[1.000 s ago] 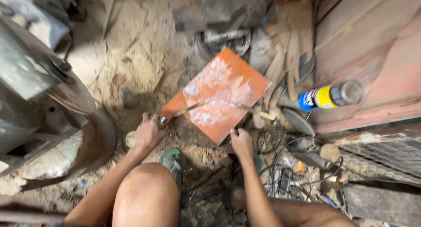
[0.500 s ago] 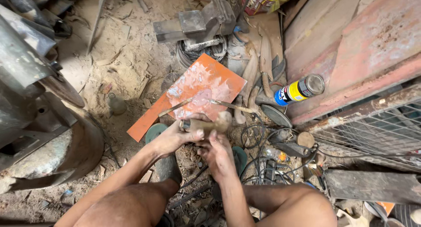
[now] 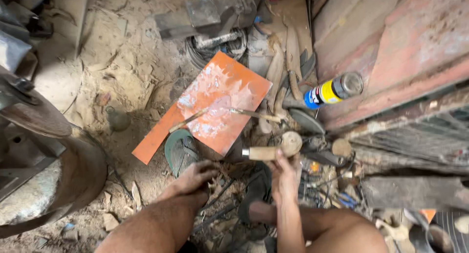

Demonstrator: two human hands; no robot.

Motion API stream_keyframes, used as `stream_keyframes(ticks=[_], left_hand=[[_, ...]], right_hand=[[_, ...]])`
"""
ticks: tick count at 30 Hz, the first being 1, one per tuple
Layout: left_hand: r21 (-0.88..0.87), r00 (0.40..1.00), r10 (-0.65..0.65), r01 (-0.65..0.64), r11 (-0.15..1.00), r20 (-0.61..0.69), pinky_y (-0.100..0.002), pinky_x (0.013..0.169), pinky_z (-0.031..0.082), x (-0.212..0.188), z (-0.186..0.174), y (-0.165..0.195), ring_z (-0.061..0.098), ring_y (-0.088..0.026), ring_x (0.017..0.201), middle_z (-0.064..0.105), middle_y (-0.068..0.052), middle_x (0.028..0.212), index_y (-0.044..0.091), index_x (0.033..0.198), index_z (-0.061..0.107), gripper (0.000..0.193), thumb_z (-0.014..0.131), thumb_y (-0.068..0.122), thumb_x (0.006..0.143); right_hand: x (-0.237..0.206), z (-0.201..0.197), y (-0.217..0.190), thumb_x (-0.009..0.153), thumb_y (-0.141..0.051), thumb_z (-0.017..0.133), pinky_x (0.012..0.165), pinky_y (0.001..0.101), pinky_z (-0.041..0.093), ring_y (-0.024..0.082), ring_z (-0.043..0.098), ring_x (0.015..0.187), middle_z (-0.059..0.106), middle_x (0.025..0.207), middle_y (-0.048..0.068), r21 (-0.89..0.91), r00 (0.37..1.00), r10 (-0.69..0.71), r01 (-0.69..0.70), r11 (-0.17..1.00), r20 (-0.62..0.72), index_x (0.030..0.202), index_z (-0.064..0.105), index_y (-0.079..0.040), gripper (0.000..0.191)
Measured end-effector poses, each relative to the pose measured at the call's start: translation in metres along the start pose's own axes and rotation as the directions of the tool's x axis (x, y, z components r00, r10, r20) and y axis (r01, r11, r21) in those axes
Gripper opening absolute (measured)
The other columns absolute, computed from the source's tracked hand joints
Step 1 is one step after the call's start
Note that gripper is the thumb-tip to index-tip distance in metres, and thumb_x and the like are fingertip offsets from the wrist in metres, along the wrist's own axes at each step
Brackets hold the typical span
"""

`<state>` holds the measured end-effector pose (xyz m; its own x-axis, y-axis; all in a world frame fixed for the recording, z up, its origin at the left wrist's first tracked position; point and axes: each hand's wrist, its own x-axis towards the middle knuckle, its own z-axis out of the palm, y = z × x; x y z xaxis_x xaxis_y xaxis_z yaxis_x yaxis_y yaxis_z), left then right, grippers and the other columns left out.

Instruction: The person mixes a pink paste on an orange tile, then inserts a metal ferrule into a wooden handle. They repeatedly tap the ferrule to seat it and apply the paste into the handle's opening using a small tool.

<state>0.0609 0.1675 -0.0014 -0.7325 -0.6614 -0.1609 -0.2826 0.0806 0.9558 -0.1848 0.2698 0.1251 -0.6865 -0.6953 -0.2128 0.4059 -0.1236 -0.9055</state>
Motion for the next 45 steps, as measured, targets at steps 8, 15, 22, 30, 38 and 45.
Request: stream_keyframes(ticks=[8, 15, 22, 30, 38, 45], left_hand=[[-0.483, 0.938, -0.347, 0.310, 0.819, 0.013, -0.034, 0.077, 0.058, -0.022, 0.025, -0.008, 0.073, -0.020, 0.085, 0.072, -0.011, 0.095, 0.001, 0.108, 0.065, 0.012, 0.059, 0.007, 0.100], [-0.566, 0.941, -0.338, 0.286, 0.773, 0.013, -0.032, 0.075, 0.057, -0.017, 0.019, 0.009, 0.074, -0.020, 0.083, 0.071, -0.011, 0.096, -0.002, 0.109, 0.063, 0.014, 0.057, 0.008, 0.101], [-0.597, 0.898, -0.438, 0.366, 0.714, 0.027, -0.029, 0.075, 0.060, -0.015, 0.014, 0.013, 0.075, -0.018, 0.081, 0.075, -0.012, 0.097, 0.000, 0.105, 0.067, 0.022, 0.057, 0.019, 0.101], [-0.120, 0.984, -0.175, 0.173, 0.978, -0.010, -0.035, 0.093, 0.057, 0.012, -0.024, 0.090, 0.073, -0.018, 0.104, 0.076, -0.010, 0.112, 0.005, 0.126, 0.066, 0.045, 0.069, 0.035, 0.092], [-0.044, 0.953, 0.143, -0.160, 0.986, -0.268, -0.046, 0.098, 0.053, 0.034, 0.029, 0.079, 0.067, -0.041, 0.114, 0.070, -0.023, 0.117, 0.000, 0.125, 0.062, 0.042, 0.074, 0.023, 0.092], [0.050, 0.794, 0.191, -0.200, 0.979, -0.577, -0.042, 0.098, 0.054, -0.012, 0.018, 0.045, 0.067, -0.038, 0.110, 0.070, -0.020, 0.113, 0.004, 0.118, 0.065, 0.026, 0.069, 0.014, 0.095]], right_hand=[[-0.031, -0.058, -0.097, 0.103, -0.003, 0.081, 0.092, 0.0306, 0.049, 0.019, 0.053, 0.102, 0.056, 0.124, 0.012, -0.377, 0.879, -0.477, 0.444, 0.813, 0.007, 0.150, 0.046, 0.005, 0.059], [-0.028, -0.058, -0.123, 0.099, -0.010, 0.082, 0.112, 0.0319, 0.053, 0.020, 0.060, 0.127, 0.058, 0.135, 0.011, -0.541, 0.761, -0.637, 0.589, 0.600, 0.122, 0.136, 0.041, -0.003, 0.055], [0.004, -0.042, -0.052, 0.101, -0.004, 0.079, 0.102, 0.0317, 0.051, 0.016, 0.057, 0.113, 0.060, 0.122, 0.009, -0.541, 0.894, -0.429, 0.424, 0.726, 0.126, 0.130, 0.047, 0.000, 0.044], [0.027, -0.002, -0.007, 0.097, 0.000, 0.076, 0.079, 0.0231, 0.052, 0.010, 0.060, 0.093, 0.062, 0.112, 0.006, -0.389, 0.935, -0.151, 0.276, 0.879, 0.322, 0.120, 0.046, -0.002, 0.038], [0.017, 0.047, 0.035, 0.097, -0.002, 0.074, 0.080, 0.0201, 0.051, 0.007, 0.061, 0.096, 0.065, 0.115, 0.005, -0.528, 0.866, 0.014, 0.292, 0.798, 0.499, 0.127, 0.051, -0.001, 0.038], [0.023, 0.011, 0.057, 0.097, -0.002, 0.079, 0.082, 0.0235, 0.044, 0.012, 0.057, 0.098, 0.065, 0.117, 0.008, -0.538, 0.835, 0.061, 0.294, 0.790, 0.547, 0.130, 0.054, 0.003, 0.041]])
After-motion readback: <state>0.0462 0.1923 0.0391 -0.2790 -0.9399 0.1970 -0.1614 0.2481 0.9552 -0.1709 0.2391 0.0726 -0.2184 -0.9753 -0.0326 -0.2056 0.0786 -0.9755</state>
